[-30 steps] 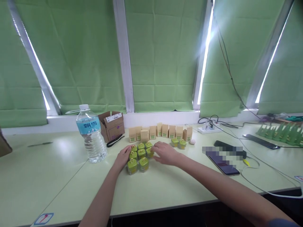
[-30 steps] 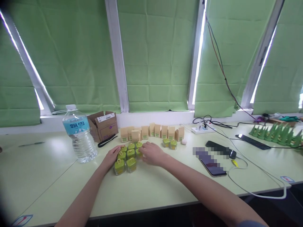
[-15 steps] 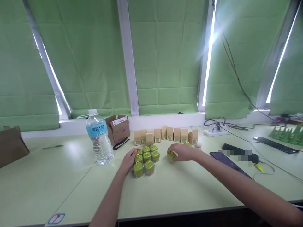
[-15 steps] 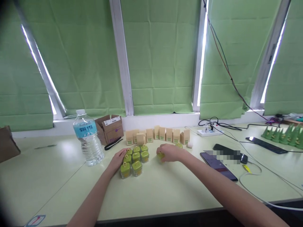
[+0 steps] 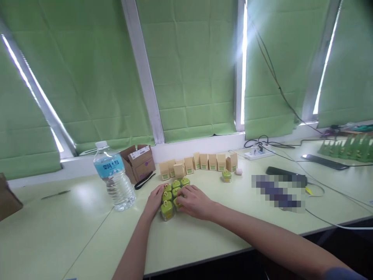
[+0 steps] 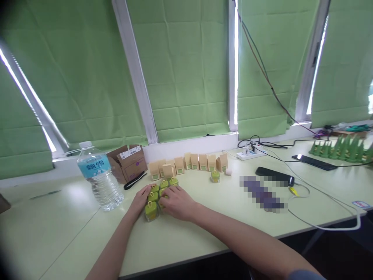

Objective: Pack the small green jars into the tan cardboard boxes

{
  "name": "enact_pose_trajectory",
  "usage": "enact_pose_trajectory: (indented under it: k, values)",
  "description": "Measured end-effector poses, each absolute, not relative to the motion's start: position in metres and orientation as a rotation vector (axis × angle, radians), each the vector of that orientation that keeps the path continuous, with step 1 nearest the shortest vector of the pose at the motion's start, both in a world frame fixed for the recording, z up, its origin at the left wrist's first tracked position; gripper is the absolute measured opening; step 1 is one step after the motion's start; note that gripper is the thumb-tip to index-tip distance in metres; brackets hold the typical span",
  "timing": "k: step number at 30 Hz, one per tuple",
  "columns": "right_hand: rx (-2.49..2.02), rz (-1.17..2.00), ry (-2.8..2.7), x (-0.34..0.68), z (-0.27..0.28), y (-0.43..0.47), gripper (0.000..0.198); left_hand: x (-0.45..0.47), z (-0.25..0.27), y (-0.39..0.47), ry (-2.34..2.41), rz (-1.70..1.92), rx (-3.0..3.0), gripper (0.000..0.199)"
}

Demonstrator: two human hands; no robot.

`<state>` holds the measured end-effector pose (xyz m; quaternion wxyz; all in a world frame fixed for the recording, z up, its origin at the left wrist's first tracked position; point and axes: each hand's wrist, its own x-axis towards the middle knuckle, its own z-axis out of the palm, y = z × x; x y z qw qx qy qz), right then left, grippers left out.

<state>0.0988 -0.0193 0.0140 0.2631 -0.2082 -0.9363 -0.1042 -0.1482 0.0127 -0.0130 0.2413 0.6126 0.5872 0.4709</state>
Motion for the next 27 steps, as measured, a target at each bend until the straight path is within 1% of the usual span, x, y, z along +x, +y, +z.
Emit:
enact_pose_trajectory:
  k: [5,8,9,11,13,16,18,24,27]
  values:
    - [-0.614,-0.209,-2.454,0.115,0.027,0.002,0.023,-0.153,-0.015,0.018,1.582,1.297,1.646,0.06]
    - [-0.899,-0.116,-2.268,0.161,0.032,0.026,0.023,-0.152,-0.017,0.019,1.586,1.319,1.613,0.059]
    - [-1.054,-0.097,-2.17,0.181,0.029,0.035,0.026,-0.15,-0.018,0.018,1.593,1.332,1.601,0.059]
    - [-1.332,-0.079,-2.026,0.218,0.014,0.056,0.039,-0.145,-0.018,0.014,1.618,1.36,1.571,0.057]
    - [-1.517,0.022,-2.007,0.246,-0.009,0.077,0.051,-0.14,-0.017,0.009,1.641,1.386,1.558,0.055]
    - [-1.463,0.143,-2.104,0.256,-0.042,0.098,0.053,-0.135,-0.015,0.003,1.701,1.365,1.565,0.054]
    - [-1.373,0.184,-2.117,0.241,-0.048,0.098,0.053,-0.134,-0.015,-0.001,1.72,1.338,1.602,0.054]
    - [-1.067,0.461,-2.197,0.164,-0.015,0.077,0.059,-0.14,-0.018,0.004,1.707,1.342,1.605,0.059]
    - [-1.049,0.561,-1.998,0.149,-0.021,0.079,0.051,-0.145,-0.021,0.011,1.684,1.322,1.594,0.06]
